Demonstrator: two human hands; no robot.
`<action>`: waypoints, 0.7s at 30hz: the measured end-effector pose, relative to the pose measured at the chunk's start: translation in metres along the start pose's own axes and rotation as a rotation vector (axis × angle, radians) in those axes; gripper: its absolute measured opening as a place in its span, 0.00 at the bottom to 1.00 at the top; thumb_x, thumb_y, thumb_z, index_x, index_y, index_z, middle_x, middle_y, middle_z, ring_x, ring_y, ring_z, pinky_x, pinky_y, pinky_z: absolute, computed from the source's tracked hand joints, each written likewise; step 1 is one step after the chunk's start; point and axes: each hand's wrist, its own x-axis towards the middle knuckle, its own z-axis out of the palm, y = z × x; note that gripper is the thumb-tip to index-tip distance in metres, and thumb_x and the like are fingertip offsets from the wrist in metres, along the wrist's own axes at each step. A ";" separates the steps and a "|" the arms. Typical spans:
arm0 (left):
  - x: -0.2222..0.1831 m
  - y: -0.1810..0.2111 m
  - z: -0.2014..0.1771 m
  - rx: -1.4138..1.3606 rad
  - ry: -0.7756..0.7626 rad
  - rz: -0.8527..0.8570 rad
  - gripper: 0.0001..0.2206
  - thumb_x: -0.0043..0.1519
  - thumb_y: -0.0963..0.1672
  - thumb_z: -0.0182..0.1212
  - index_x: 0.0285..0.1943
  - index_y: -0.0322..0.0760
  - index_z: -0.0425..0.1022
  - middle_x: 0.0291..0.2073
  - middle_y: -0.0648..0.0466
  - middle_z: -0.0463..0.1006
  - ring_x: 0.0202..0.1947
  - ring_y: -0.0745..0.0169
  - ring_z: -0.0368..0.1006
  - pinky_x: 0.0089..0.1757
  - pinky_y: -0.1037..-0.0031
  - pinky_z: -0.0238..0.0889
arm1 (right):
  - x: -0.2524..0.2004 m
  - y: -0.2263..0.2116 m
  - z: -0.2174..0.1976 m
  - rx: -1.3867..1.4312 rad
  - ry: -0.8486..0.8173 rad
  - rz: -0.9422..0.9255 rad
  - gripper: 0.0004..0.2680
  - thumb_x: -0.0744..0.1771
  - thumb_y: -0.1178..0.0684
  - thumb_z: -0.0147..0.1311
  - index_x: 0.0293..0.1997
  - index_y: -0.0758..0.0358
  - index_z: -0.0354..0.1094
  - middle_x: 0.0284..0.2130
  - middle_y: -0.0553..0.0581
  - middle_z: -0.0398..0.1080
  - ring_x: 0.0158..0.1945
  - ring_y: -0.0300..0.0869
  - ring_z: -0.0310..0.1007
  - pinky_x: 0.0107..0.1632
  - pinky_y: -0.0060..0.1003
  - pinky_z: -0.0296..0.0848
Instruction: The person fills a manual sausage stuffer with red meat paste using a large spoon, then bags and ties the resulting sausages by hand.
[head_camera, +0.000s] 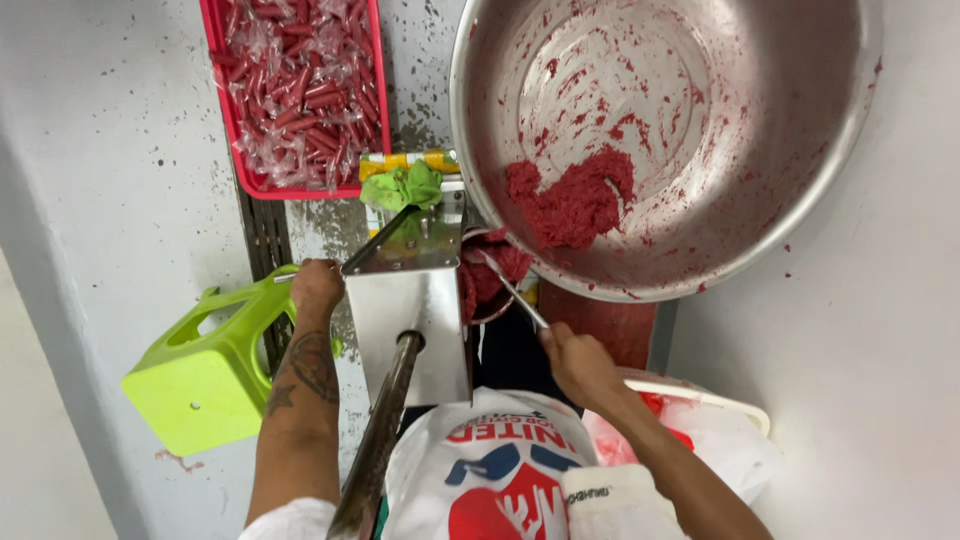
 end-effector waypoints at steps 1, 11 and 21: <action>-0.003 0.001 0.000 -0.009 0.007 -0.001 0.15 0.69 0.50 0.53 0.58 0.48 0.83 0.51 0.38 0.78 0.52 0.27 0.77 0.52 0.49 0.71 | -0.016 -0.004 -0.011 -0.035 0.060 -0.045 0.17 0.71 0.35 0.37 0.46 0.54 0.68 0.30 0.65 0.77 0.41 0.61 0.81 0.41 0.53 0.80; 0.004 -0.003 0.011 -0.030 0.003 0.011 0.16 0.68 0.51 0.56 0.58 0.45 0.83 0.51 0.38 0.76 0.53 0.25 0.76 0.53 0.49 0.71 | -0.066 0.034 -0.064 0.172 0.239 -0.091 0.10 0.69 0.48 0.49 0.46 0.54 0.78 0.26 0.69 0.77 0.37 0.64 0.80 0.40 0.57 0.75; -0.009 -0.003 0.003 -0.019 0.013 0.029 0.16 0.69 0.51 0.56 0.58 0.46 0.83 0.50 0.39 0.76 0.52 0.26 0.77 0.52 0.50 0.72 | -0.058 0.022 -0.039 0.425 0.221 0.043 0.14 0.71 0.46 0.44 0.35 0.58 0.77 0.16 0.60 0.72 0.26 0.49 0.73 0.37 0.45 0.73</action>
